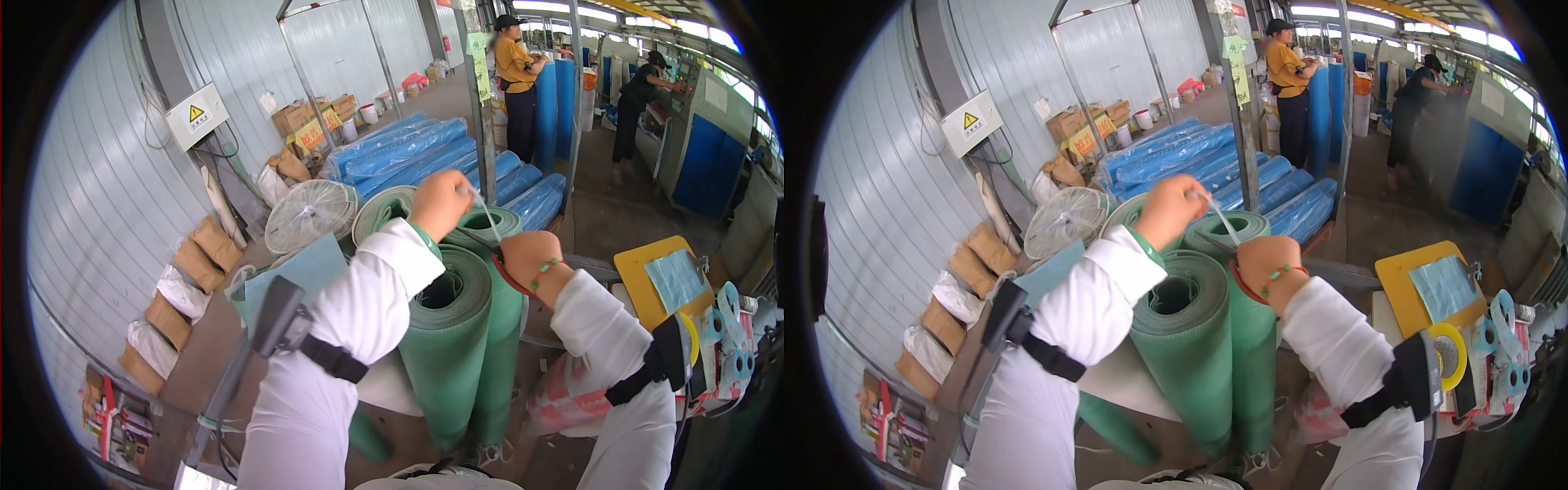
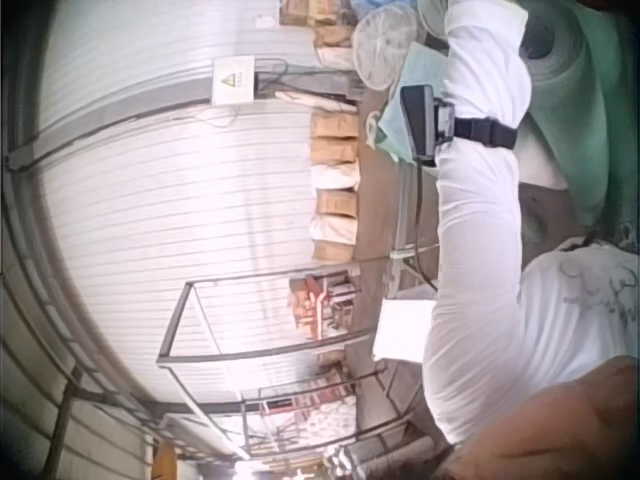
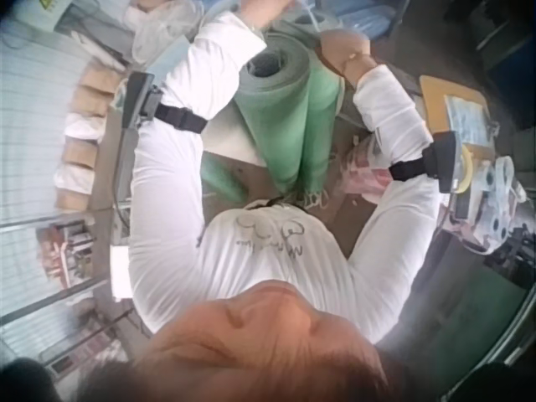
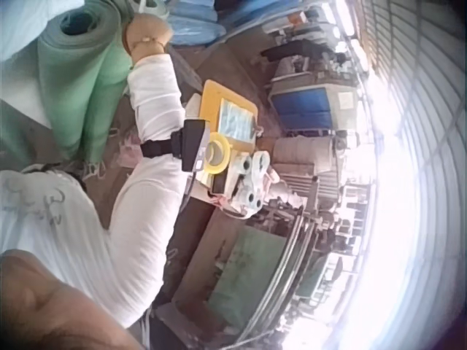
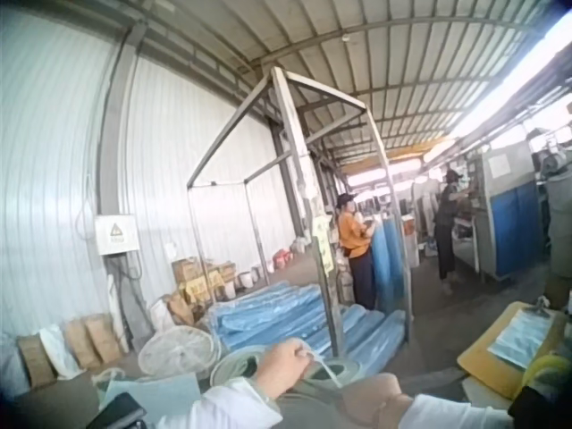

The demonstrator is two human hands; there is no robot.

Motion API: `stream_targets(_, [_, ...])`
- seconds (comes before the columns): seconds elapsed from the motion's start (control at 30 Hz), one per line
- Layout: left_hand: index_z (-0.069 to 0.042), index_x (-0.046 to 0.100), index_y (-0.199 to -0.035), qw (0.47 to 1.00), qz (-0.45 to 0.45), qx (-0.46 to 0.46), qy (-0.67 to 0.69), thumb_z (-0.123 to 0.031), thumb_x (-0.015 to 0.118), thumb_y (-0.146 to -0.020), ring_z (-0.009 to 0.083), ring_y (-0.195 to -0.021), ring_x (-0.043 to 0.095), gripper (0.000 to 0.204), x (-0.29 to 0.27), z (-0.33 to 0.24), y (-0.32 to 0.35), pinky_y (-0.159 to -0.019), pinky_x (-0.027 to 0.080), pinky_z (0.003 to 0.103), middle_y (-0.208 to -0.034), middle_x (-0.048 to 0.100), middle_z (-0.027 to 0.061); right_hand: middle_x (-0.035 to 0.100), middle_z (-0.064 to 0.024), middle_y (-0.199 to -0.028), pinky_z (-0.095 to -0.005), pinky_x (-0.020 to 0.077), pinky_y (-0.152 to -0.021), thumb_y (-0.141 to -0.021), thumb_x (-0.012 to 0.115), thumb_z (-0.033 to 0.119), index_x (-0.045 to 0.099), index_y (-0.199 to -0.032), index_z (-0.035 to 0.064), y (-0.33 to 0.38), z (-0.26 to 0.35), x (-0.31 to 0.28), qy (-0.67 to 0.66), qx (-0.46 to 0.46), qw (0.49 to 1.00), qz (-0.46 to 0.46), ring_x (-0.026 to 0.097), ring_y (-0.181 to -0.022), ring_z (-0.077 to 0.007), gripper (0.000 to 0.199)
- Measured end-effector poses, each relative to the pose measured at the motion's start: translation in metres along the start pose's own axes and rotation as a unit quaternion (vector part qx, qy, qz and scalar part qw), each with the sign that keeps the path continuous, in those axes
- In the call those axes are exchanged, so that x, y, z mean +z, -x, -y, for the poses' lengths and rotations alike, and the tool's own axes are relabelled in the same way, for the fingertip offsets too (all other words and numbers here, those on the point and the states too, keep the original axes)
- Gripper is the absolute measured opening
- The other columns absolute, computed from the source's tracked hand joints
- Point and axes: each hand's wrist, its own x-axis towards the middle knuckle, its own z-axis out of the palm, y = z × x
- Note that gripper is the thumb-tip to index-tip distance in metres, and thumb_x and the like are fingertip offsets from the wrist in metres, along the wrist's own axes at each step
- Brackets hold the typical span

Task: Opening bags of raw material and using scissors to trim the edges and straps of large green rolls in a manufacturing facility.

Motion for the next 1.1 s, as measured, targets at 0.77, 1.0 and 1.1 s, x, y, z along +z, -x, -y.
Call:
stream_targets(0.77, [-0.016,0.065,-0.082,0.723,0.212,0.266,0.601,0.002,0.06,-0.077,0.0044,-0.088,0.056,0.019,-0.099,-0.154,0.294,-0.086,0.033,0.058,-0.088,0.062,-0.0098,0.058,-0.0144,-0.062,-0.0428,0.0454,-0.053,-0.087,0.048,0.029,0.055,-0.082,0.0082,0.307,0.083,0.086,-0.304,-0.029,0.935,0.182,0.059,-0.058,-0.0339,0.023])
stream_targets(1.0, [-0.018,0.064,-0.089,0.667,-0.091,0.511,0.534,0.004,0.056,-0.076,0.0052,-0.092,0.054,0.027,-0.144,-0.118,0.386,-0.09,0.031,0.049,-0.094,0.062,-0.0104,0.057,-0.0143,-0.061,-0.0428,0.0451,-0.053,-0.086,0.05,0.032,0.053,-0.089,0.007,0.314,0.194,0.075,-0.353,-0.123,0.906,0.199,0.058,-0.059,-0.0342,0.025])
stream_targets(1.1, [-0.015,0.063,-0.091,0.672,-0.175,0.462,0.552,0.002,0.054,-0.077,0.008,-0.095,0.053,0.025,-0.168,-0.109,0.413,-0.093,0.031,0.041,-0.097,0.062,-0.008,0.057,-0.0133,-0.063,-0.0422,0.0456,-0.055,-0.086,0.05,0.031,0.055,-0.094,0.0074,0.317,0.233,0.069,-0.324,-0.126,0.905,0.243,0.058,-0.061,-0.034,0.025])
